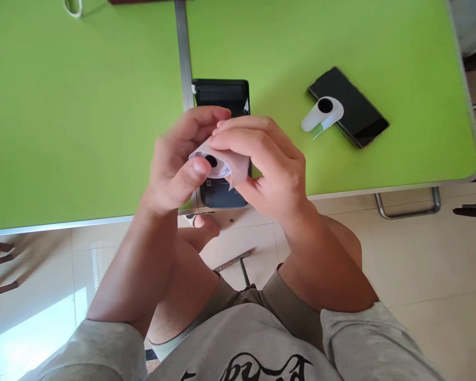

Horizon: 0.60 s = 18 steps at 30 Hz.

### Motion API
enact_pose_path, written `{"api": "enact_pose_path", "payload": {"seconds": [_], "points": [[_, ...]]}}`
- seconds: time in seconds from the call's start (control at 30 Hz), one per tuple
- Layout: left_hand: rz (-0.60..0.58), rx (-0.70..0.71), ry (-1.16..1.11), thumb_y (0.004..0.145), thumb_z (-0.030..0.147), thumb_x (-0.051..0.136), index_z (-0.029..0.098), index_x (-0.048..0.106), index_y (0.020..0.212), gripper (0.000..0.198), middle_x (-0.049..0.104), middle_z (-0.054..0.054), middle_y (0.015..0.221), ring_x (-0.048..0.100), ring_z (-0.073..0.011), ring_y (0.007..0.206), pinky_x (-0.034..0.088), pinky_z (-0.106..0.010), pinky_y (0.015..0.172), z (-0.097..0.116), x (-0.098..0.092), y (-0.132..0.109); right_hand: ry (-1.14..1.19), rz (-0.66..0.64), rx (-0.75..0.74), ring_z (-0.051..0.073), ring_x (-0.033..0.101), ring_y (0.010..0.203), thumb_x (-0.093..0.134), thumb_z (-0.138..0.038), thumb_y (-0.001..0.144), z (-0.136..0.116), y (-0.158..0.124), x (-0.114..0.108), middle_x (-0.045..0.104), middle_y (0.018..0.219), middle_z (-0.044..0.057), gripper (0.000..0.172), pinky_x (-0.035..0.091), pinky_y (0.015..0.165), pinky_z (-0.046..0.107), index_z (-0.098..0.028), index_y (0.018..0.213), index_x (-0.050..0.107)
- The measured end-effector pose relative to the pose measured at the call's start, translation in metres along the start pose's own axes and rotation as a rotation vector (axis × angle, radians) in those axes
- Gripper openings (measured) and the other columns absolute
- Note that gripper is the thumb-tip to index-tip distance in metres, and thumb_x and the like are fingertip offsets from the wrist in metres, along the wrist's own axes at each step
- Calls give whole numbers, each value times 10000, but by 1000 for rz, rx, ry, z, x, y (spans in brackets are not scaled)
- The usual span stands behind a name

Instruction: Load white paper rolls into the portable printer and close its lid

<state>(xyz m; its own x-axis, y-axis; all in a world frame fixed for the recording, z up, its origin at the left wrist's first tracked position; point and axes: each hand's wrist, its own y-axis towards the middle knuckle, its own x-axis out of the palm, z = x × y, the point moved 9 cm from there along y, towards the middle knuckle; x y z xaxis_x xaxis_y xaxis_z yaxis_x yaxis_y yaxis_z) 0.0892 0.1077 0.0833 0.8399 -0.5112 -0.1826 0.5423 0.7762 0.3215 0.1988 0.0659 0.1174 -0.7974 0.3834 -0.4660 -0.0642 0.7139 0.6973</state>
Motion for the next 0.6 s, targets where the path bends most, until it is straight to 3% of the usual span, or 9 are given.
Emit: {"api": "enact_pose_path", "payload": {"seconds": [0.13,0.2,0.27,0.43,0.6], "points": [[48,-45,-68,811,777,626,253,546,1221,670,716,-57,1089,739,-244,996,633,-375,812,-8,-5,1,-48,-112,58,200,697,1071,579,-343,932,7,-1,4,722,1093,22,104,612,966,431,-323,1027,617],[90,-20,-119,793,720,699,231,549,1209,660,713,-70,1079,728,-234,1013,628,-373,849,-11,-10,-1,-10,-107,63,177,708,1023,605,-304,920,9,-1,-1,733,1016,-11,40,618,946,403,-331,947,619],[141,15,-128,796,666,734,228,561,1193,616,708,-72,1073,712,-223,1024,615,-381,897,-15,-17,-3,7,-90,99,181,719,972,622,-286,909,15,-1,-5,727,886,-30,83,620,922,409,-327,839,605],[247,-21,-11,776,773,666,269,585,1178,649,718,-61,1053,712,-256,1029,596,-437,922,-31,-30,-8,16,-90,128,215,705,892,609,-295,899,22,-3,-8,705,825,-12,133,606,862,450,-316,770,583],[244,-65,71,740,871,595,296,585,1183,726,723,-32,978,731,-249,954,596,-439,906,-38,-31,-8,-62,-124,198,210,689,901,592,-324,901,36,-9,-10,687,900,12,102,601,842,438,-313,802,569]]}}
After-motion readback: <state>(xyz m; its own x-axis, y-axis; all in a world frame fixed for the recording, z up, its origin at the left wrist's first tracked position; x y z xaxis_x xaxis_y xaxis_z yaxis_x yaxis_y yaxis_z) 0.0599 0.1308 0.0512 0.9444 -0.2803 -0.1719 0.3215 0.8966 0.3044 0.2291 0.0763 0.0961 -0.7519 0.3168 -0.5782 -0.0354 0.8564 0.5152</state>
